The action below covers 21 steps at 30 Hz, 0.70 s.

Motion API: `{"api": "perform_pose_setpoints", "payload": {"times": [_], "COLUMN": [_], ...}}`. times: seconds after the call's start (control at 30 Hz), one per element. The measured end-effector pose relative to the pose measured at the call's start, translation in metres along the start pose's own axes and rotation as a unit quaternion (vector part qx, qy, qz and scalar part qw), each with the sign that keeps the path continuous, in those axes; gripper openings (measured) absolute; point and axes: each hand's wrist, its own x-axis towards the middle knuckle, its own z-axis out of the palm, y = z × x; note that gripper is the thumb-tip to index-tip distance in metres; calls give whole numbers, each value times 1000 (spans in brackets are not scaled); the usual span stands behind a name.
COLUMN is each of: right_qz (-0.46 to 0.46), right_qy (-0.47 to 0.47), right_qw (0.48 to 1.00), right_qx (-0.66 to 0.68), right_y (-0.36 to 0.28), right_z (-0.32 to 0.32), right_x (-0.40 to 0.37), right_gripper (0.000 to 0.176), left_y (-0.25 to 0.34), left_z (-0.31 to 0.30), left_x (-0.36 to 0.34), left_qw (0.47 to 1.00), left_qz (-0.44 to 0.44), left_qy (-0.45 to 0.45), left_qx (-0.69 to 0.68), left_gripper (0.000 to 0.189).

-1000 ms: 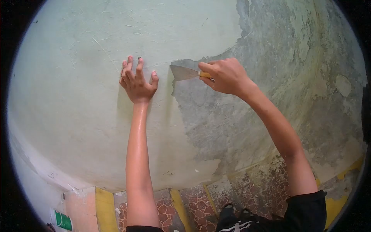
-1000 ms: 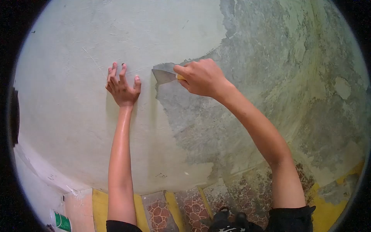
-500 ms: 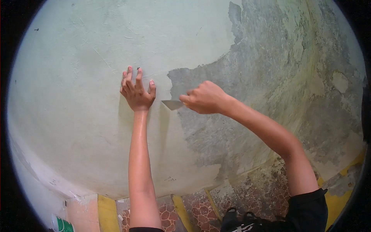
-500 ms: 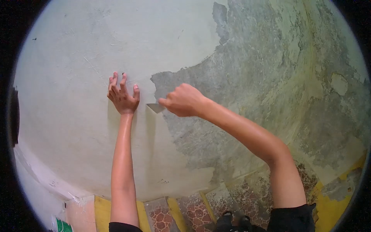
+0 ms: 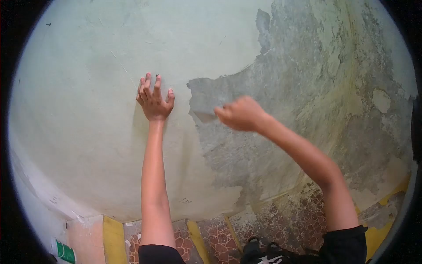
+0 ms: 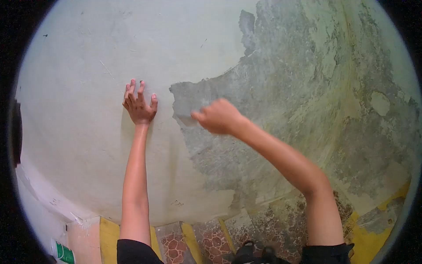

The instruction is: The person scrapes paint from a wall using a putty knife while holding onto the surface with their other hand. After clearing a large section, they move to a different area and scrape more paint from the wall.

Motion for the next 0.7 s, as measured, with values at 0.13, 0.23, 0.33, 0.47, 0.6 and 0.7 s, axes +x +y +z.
{"api": "perform_pose_setpoints", "payload": {"times": [0.13,0.23,0.33,0.47,0.6,0.7], "right_qz": [40,142,296,385,489,625], "right_qy": [-62,-200,-401,-483,-511,-398], "right_qw": [992,955,837,752,673,582], "right_qx": [101,165,226,232,215,334], "right_y": [-23,-46,-92,-148,-198,-224], "right_z": [71,137,137,125,137,108], "right_x": [-132,-272,-379,-502,-638,-687], "right_gripper": [19,33,43,48,51,59], "left_y": [1,4,9,39,103,169], "left_z": [-3,-7,-6,-4,-14,-50], "left_x": [3,9,9,-25,-115,-209], "left_qw": [991,970,951,956,899,830], "left_qz": [111,193,239,149,170,195], "left_qy": [-57,-131,-166,-246,-370,-495], "left_qx": [51,64,101,-65,-160,-166], "left_gripper": [61,67,76,93,90,84]}}
